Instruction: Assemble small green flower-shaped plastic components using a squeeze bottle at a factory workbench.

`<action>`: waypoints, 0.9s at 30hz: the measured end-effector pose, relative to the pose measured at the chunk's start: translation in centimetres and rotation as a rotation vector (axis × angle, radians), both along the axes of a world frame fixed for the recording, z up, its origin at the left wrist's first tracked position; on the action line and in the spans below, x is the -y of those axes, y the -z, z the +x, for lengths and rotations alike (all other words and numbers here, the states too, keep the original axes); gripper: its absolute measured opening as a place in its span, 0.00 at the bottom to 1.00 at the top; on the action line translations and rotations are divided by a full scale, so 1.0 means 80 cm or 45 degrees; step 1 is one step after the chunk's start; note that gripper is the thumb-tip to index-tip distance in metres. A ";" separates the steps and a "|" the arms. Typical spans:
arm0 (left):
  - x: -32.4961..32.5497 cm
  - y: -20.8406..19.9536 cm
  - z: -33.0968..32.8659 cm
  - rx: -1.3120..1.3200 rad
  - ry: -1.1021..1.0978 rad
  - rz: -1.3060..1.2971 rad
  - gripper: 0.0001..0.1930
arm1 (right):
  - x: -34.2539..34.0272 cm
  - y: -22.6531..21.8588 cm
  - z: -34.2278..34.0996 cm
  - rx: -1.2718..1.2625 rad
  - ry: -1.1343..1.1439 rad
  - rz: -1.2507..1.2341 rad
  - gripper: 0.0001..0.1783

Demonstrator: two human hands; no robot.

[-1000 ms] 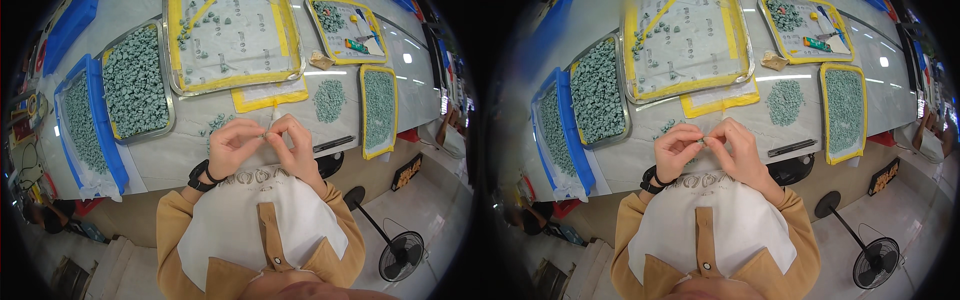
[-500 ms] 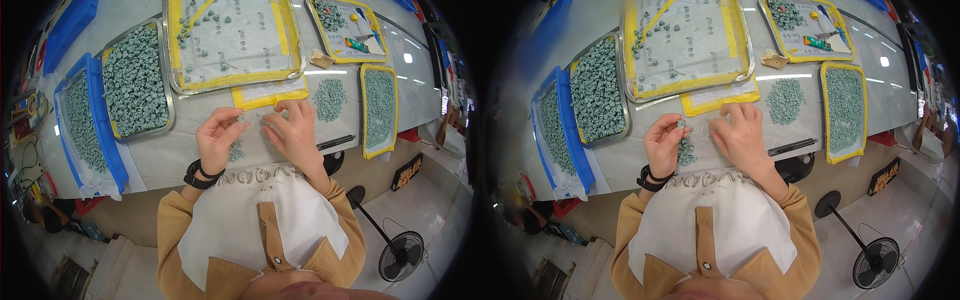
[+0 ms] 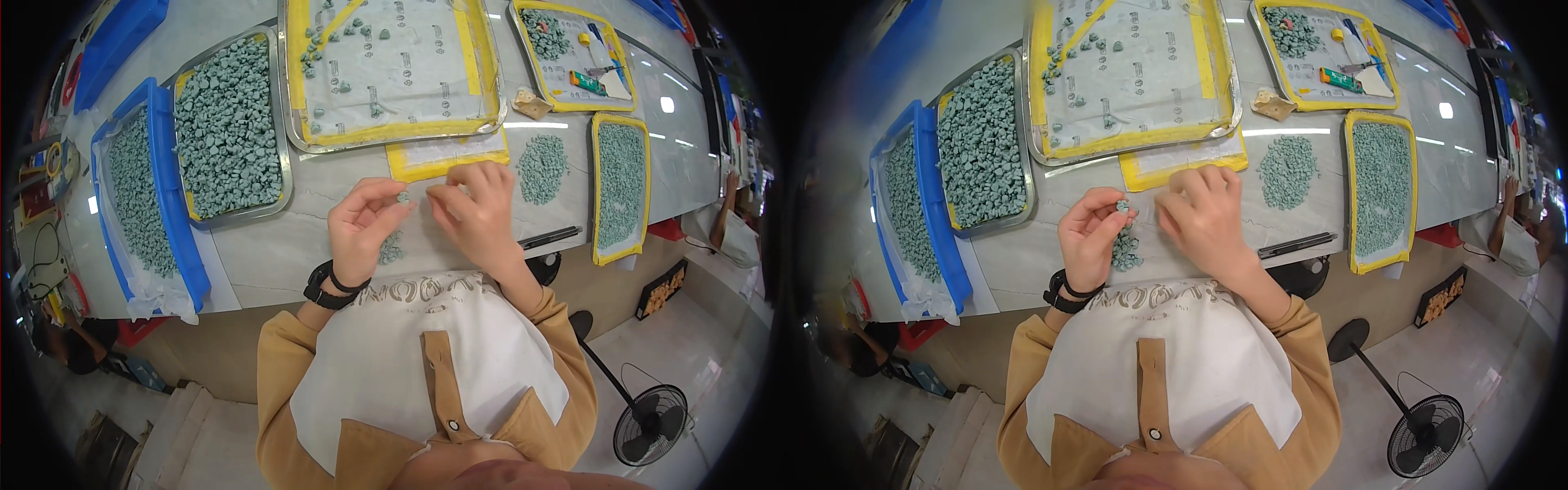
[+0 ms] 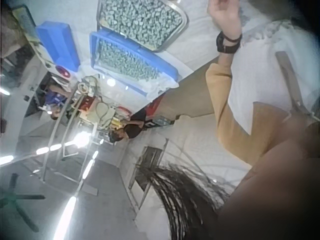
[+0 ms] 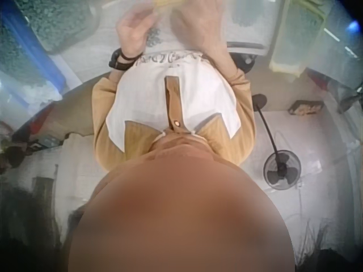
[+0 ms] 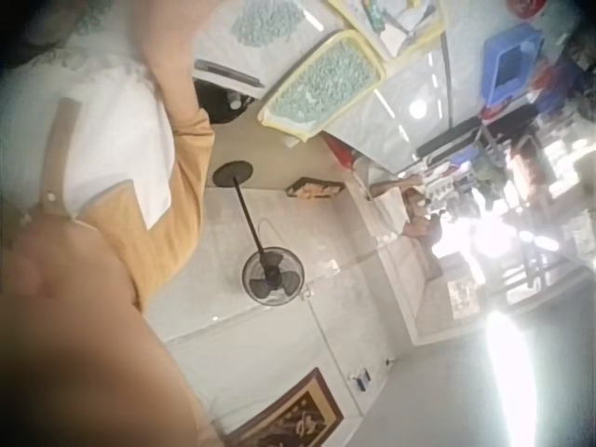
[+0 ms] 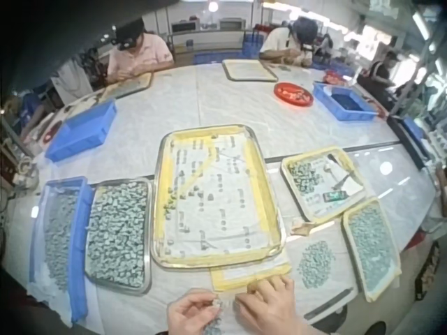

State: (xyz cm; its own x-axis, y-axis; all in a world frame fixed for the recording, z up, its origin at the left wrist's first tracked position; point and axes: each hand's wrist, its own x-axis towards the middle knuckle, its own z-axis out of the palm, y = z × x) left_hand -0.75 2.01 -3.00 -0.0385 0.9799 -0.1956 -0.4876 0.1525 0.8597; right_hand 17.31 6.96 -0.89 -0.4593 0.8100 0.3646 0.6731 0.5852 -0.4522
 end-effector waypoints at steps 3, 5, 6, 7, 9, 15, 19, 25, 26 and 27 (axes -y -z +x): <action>0.001 -0.001 -0.001 0.002 0.077 0.016 0.14 | 0.011 -0.028 0.015 -0.270 -0.012 -0.048 0.16; -0.002 -0.008 0.004 0.029 0.296 -0.009 0.14 | 0.014 -0.031 0.018 -0.378 -0.038 -0.120 0.18; -0.003 -0.010 0.005 0.029 0.292 -0.011 0.14 | 0.015 -0.030 0.017 -0.358 -0.063 -0.105 0.18; -0.004 -0.011 0.006 0.073 0.327 -0.032 0.15 | 0.015 -0.029 0.017 -0.338 -0.087 -0.089 0.19; -0.004 -0.012 0.005 0.118 0.360 -0.055 0.15 | 0.017 -0.023 0.015 -0.347 -0.077 -0.089 0.18; -0.003 -0.007 0.005 0.125 0.385 -0.100 0.14 | 0.014 -0.021 0.019 -0.312 -0.119 -0.052 0.17; -0.003 -0.005 0.006 0.095 0.384 -0.074 0.14 | 0.013 -0.023 0.018 -0.260 -0.142 -0.036 0.18; -0.003 -0.007 0.005 0.098 0.402 -0.063 0.14 | 0.015 -0.023 0.017 -0.270 -0.113 -0.016 0.15; -0.004 -0.007 0.006 0.119 0.403 -0.059 0.13 | 0.015 -0.023 0.018 -0.271 -0.114 -0.014 0.15; -0.003 -0.007 0.006 0.119 0.403 -0.059 0.13 | 0.015 -0.024 0.019 -0.274 -0.116 -0.020 0.15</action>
State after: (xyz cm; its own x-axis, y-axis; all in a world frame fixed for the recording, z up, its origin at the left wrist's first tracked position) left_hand -0.28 2.28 -2.44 0.2868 0.9304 -0.2284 -0.4862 0.3467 0.8021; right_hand 18.79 5.75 1.02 -0.4440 0.7750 0.4497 0.5046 0.6310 -0.5893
